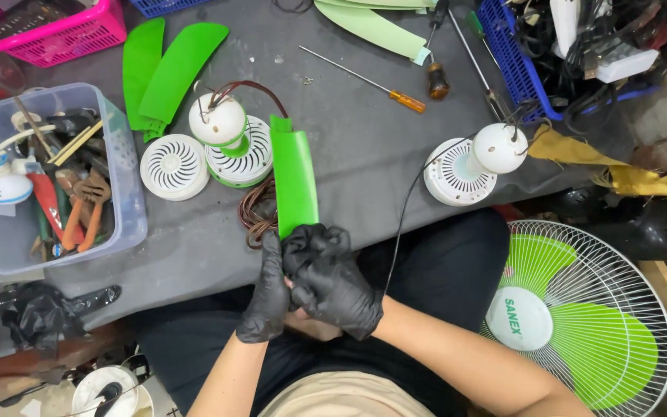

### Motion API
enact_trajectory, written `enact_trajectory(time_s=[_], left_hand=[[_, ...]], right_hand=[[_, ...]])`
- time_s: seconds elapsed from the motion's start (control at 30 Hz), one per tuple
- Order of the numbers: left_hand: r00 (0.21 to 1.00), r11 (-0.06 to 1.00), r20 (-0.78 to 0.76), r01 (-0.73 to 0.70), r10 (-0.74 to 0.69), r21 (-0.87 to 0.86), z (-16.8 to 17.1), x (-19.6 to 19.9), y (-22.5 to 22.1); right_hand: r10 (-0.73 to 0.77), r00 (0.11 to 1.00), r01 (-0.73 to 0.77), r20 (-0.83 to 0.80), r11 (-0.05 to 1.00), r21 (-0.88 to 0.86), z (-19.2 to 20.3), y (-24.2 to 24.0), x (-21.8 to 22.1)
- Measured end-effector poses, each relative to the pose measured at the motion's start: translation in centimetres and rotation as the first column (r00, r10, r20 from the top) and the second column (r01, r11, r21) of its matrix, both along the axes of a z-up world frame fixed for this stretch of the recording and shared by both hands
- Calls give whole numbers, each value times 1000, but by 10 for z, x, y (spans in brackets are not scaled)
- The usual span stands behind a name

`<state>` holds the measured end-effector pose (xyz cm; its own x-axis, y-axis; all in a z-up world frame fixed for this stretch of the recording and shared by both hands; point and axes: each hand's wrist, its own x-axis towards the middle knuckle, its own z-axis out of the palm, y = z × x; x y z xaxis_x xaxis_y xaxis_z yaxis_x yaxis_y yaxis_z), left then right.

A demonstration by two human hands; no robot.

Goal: The person is cleaning a green fan blade with a cloth and then untangling and organizing the power cord of a fan motor.

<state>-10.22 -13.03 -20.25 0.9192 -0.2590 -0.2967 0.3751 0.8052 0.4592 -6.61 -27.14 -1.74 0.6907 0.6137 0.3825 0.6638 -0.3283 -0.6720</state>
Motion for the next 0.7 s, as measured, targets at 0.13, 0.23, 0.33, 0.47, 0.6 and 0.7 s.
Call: enact_trajectory(time_s=[0.13,0.23,0.33,0.47,0.6,0.7], left_hand=[[999,1000,-39,-5,6,8,12,13,-12],[995,1000,-99,-16,17,18,21,4,-19],[992,998,-121,-38,43,42,33,12,-19],[984,997,-168,-58,66,52,50,12,-27],[976,995,-198,-85,94,56,72,12,-36],[970,991,-209,-111,124,75,89,17,-33]], right_hand=[[-50,930,122,363,976,-179,-44,-8,19],[-282,886,362,369,917,-168,-75,-18,35],[-379,869,435,318,891,-128,-92,-12,26],[-160,987,157,10,976,152,-37,5,-1],[-154,803,334,575,916,-221,-120,-4,35],[-273,872,336,405,937,-92,-38,-6,22]])
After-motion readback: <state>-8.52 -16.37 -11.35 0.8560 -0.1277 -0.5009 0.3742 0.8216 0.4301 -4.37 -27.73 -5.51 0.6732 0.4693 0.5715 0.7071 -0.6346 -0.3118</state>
